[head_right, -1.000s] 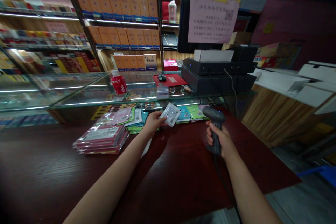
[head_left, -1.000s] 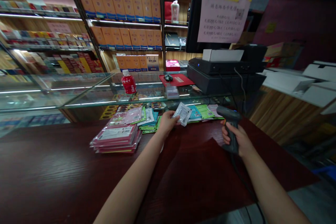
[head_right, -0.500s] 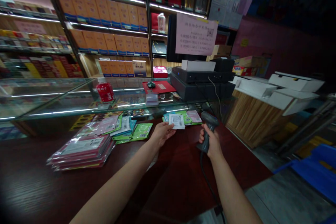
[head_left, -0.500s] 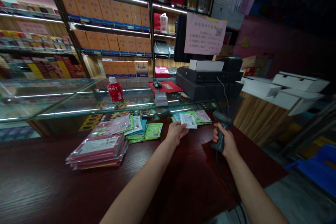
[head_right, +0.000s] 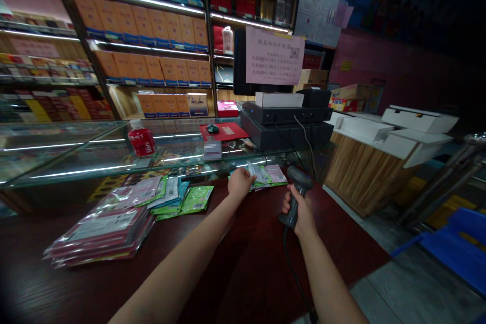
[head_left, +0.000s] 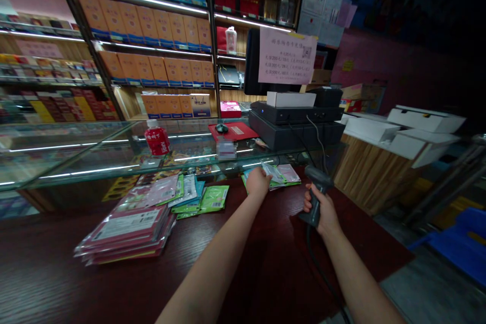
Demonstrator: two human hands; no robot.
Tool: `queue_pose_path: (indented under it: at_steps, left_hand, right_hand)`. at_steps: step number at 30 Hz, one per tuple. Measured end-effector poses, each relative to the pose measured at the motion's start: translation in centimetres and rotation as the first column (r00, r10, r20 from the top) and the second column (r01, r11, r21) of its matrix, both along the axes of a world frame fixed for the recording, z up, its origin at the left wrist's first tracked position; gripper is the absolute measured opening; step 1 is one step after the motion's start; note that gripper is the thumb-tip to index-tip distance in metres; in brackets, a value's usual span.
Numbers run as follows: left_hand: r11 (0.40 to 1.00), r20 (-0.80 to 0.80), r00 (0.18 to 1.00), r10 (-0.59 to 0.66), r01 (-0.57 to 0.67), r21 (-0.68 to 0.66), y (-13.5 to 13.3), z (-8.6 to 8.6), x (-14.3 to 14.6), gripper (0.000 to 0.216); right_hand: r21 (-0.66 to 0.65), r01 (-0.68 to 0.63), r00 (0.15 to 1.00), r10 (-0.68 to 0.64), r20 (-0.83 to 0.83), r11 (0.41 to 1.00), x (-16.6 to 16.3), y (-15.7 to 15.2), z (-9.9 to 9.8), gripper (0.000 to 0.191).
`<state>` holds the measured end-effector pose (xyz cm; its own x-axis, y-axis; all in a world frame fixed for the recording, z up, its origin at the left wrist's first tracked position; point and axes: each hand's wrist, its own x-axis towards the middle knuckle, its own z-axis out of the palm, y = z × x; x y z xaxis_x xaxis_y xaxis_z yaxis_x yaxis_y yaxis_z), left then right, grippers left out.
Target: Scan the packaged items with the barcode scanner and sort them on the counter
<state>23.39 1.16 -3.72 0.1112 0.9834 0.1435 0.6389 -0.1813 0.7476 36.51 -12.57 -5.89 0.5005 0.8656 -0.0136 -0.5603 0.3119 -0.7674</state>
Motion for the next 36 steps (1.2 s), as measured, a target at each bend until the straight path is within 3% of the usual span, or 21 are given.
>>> queue_pose_path:
  at_steps: [3, 7, 10, 16, 21, 29, 36]
  left_hand:
    - [0.991, -0.289, 0.957, -0.014, 0.052, 0.124, -0.5, 0.3, -1.3, 0.022]
    - [0.953, -0.451, 0.892, -0.04, 0.17, 0.252, -1.3, 0.0, -1.8, 0.03]
    - [0.934, -0.502, 0.864, -0.039, 0.21, 0.289, -1.6, -0.5, -1.3, 0.039]
    - [0.921, -0.552, 0.83, -0.079, 0.273, 0.278, -1.5, -0.7, 0.2, 0.024]
    - [0.916, -0.518, 0.851, -0.085, 0.271, 0.295, -1.5, -0.3, -0.1, 0.024]
    - [0.926, -0.5, 0.864, -0.05, 0.228, 0.301, -2.9, 1.3, -6.1, 0.026]
    - [0.961, -0.593, 0.801, 0.081, 0.095, 0.26, -3.4, 0.9, -12.8, 0.026]
  right_hand:
    - [0.0, -0.009, 1.0, 0.009, -0.011, 1.0, 0.0, 0.0, 0.1, 0.034]
    - [0.005, -0.012, 1.0, 0.013, -0.019, 1.0, -0.1, 0.0, 0.1, 0.034]
    - [0.002, -0.008, 1.0, 0.008, -0.021, 1.0, -0.1, 0.0, 0.2, 0.034]
    - [0.004, -0.009, 1.0, 0.009, -0.02, 1.0, -0.2, -0.1, 0.3, 0.035]
    - [-0.001, -0.018, 1.0, 0.018, 0.004, 1.0, -0.3, -0.1, 0.3, 0.034]
    - [-0.018, -0.032, 0.999, 0.033, 0.034, 0.999, -0.5, -0.5, 0.3, 0.037]
    - [-0.033, -0.048, 0.998, 0.049, 0.034, 0.998, -0.6, -0.7, 0.1, 0.036]
